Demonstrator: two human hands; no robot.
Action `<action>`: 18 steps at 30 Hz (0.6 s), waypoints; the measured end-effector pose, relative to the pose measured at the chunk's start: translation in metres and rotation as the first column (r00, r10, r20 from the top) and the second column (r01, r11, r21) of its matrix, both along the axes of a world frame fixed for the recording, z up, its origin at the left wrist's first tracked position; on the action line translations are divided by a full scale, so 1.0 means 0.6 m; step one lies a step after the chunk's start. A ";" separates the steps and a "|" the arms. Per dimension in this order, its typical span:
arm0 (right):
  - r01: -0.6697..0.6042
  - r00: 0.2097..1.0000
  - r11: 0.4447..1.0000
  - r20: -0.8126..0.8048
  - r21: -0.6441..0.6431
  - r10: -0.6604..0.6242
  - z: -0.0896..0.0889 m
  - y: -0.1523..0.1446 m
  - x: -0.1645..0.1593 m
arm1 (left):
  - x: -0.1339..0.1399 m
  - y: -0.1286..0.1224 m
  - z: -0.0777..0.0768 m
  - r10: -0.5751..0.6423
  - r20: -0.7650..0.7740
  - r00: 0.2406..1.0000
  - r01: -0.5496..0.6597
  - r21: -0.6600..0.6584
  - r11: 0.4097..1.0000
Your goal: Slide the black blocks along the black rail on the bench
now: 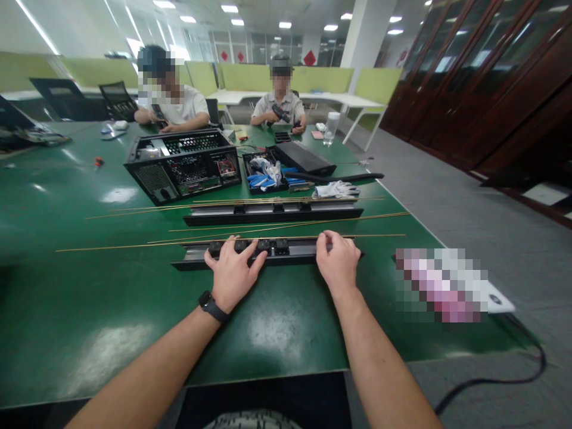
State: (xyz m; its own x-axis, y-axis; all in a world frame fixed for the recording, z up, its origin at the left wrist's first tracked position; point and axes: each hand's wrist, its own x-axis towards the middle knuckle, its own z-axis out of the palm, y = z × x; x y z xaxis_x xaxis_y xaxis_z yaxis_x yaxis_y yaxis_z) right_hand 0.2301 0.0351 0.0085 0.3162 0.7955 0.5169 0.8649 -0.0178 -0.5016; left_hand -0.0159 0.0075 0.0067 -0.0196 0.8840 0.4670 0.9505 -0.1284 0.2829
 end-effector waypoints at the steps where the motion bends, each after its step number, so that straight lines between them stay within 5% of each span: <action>1: -0.022 1.000 1.000 -0.008 0.005 0.022 -0.001 0.000 0.000 | 0.000 0.000 0.000 0.000 -0.002 1.000 0.000 -0.002 1.000; 7: -0.138 0.990 0.990 0.010 0.006 0.138 -0.004 0.000 -0.007 | 0.000 0.001 -0.002 0.002 -0.012 1.000 -0.002 -0.007 1.000; 18: 0.052 0.998 0.999 0.031 -0.013 -0.052 -0.002 0.003 0.010 | -0.001 0.000 0.002 0.000 0.004 1.000 0.000 -0.018 1.000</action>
